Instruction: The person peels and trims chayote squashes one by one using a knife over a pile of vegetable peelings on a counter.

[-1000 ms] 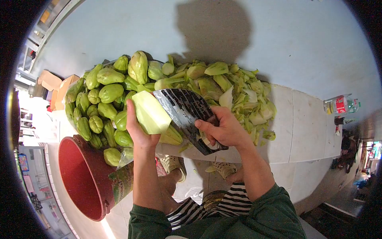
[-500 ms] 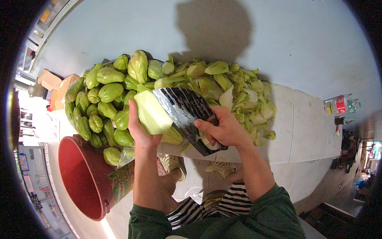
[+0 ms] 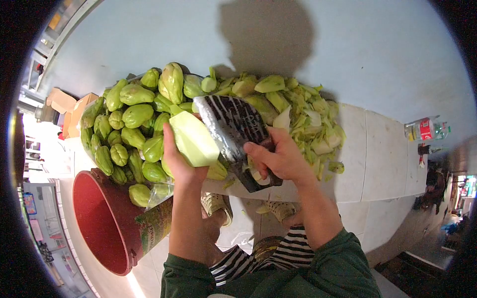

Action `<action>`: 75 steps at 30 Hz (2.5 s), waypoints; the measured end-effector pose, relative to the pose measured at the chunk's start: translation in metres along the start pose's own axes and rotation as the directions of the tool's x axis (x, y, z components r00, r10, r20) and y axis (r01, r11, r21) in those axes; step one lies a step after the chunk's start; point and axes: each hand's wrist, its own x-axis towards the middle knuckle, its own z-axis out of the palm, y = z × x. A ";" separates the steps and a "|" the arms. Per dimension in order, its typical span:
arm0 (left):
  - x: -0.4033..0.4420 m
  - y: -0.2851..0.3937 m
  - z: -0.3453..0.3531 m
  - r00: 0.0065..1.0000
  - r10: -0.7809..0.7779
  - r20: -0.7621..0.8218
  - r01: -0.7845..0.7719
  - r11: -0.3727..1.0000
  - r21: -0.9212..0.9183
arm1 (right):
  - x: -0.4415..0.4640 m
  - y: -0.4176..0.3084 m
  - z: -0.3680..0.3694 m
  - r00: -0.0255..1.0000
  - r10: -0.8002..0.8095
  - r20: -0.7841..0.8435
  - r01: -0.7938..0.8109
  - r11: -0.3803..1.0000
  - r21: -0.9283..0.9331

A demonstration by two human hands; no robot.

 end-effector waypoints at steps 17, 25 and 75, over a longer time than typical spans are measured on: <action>0.000 0.010 0.000 0.995 0.074 0.061 -0.079 0.993 0.088 | -0.004 0.002 -0.004 0.999 0.027 0.030 -0.023 0.993 -0.119; 0.001 0.010 -0.001 0.984 0.055 0.168 -0.070 0.994 0.082 | -0.003 -0.001 -0.007 0.999 0.038 0.024 -0.036 0.998 -0.050; 0.001 -0.007 -0.009 0.996 0.001 0.092 -0.011 0.994 0.110 | 0.001 0.000 -0.005 0.999 -0.024 0.028 0.025 0.999 -0.042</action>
